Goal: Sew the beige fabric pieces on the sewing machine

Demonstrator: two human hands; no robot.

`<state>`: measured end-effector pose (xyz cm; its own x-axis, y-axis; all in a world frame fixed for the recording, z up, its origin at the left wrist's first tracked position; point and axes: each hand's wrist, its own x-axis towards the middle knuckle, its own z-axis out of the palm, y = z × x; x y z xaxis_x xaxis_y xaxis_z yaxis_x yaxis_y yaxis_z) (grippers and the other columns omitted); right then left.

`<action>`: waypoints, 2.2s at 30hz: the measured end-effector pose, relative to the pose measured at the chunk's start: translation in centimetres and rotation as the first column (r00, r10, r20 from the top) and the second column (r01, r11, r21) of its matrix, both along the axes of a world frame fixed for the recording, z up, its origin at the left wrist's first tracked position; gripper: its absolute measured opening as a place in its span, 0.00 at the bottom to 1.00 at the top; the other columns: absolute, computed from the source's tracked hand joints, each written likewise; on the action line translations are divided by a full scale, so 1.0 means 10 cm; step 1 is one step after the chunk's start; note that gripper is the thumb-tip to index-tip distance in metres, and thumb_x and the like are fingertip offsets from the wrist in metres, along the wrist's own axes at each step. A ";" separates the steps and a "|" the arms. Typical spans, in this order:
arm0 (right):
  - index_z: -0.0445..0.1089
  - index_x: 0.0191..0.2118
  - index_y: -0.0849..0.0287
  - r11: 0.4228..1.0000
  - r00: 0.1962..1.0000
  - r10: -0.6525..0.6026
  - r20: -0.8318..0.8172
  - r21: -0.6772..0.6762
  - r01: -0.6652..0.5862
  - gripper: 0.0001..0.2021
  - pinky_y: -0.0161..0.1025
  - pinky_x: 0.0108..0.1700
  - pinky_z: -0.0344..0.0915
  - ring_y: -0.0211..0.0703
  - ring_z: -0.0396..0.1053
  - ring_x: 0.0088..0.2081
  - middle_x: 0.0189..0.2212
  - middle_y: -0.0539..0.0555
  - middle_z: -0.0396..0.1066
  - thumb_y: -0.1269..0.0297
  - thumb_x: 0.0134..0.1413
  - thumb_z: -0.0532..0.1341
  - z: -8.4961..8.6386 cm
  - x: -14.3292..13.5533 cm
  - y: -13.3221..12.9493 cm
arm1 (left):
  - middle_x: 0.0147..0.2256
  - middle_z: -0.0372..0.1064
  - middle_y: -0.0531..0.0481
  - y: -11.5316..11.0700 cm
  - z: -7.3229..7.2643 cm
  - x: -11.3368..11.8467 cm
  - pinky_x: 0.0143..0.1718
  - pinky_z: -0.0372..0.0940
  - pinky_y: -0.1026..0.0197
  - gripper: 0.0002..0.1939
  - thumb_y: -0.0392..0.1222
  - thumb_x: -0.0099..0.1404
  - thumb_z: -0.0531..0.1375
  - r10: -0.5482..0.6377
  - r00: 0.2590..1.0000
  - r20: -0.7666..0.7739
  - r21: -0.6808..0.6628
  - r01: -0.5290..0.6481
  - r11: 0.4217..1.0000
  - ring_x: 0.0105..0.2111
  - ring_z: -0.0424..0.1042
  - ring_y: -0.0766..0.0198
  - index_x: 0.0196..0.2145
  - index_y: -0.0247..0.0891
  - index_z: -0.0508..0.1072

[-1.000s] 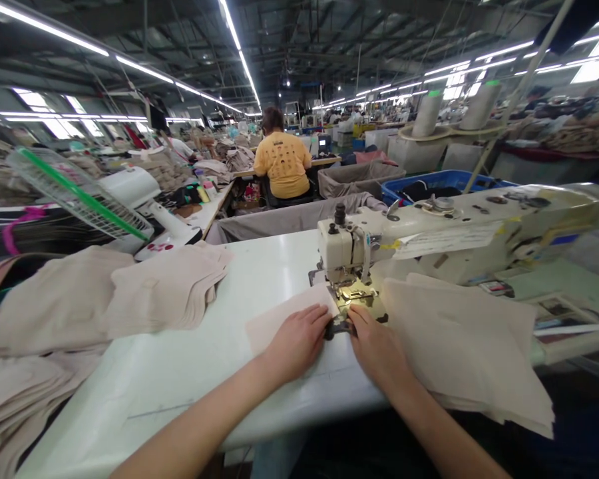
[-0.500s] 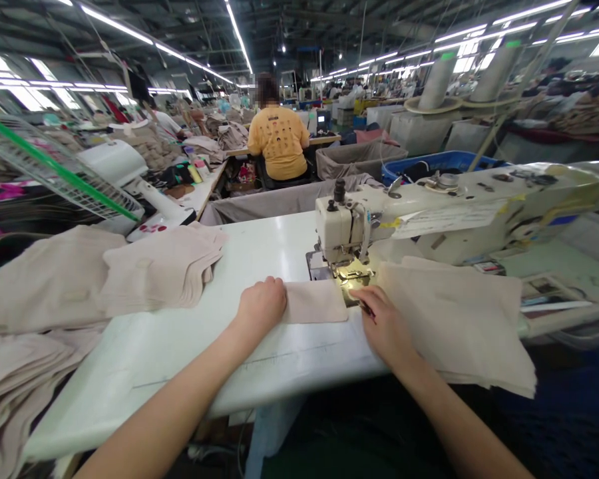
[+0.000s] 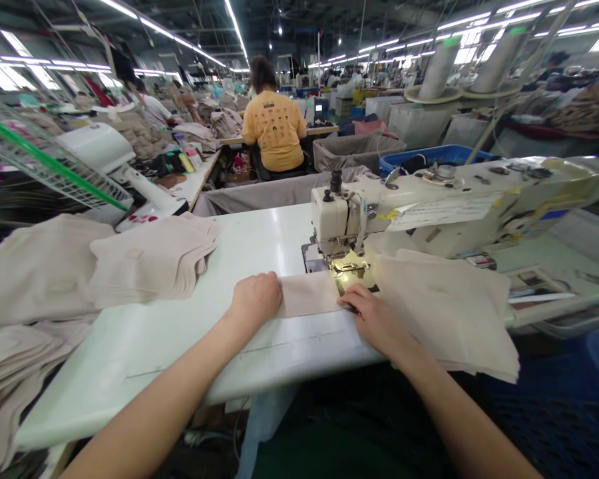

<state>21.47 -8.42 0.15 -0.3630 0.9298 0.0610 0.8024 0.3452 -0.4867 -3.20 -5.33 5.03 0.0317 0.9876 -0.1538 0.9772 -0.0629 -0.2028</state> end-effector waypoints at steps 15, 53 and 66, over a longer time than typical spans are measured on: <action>0.71 0.57 0.58 0.985 0.980 0.134 0.147 0.086 -0.148 0.27 0.40 0.51 0.70 0.45 0.76 0.49 0.60 0.58 0.69 0.81 0.57 0.48 -0.11 -0.02 0.03 | 0.53 0.69 0.40 0.04 -0.50 0.55 0.54 0.64 0.50 0.17 0.41 0.72 0.55 -0.594 0.773 0.224 0.315 0.519 0.795 0.54 0.67 0.50 0.56 0.36 0.67; 0.69 0.60 0.61 0.993 0.977 0.093 0.191 0.060 -0.106 0.26 0.41 0.52 0.71 0.47 0.75 0.50 0.60 0.61 0.69 0.81 0.59 0.48 -0.06 -0.02 0.04 | 0.49 0.73 0.38 -0.14 -0.54 0.57 0.51 0.70 0.49 0.12 0.34 0.71 0.54 -0.692 0.673 0.261 0.340 0.607 0.718 0.50 0.72 0.51 0.48 0.32 0.73; 0.70 0.56 0.56 0.996 0.988 0.055 0.141 0.055 -0.063 0.20 0.37 0.48 0.68 0.45 0.75 0.48 0.57 0.55 0.71 0.75 0.67 0.48 0.06 -0.13 0.31 | 0.38 0.72 0.41 0.23 -0.50 0.47 0.45 0.72 0.52 0.14 0.38 0.74 0.50 -0.723 0.626 0.293 0.404 0.605 0.687 0.42 0.72 0.55 0.38 0.34 0.75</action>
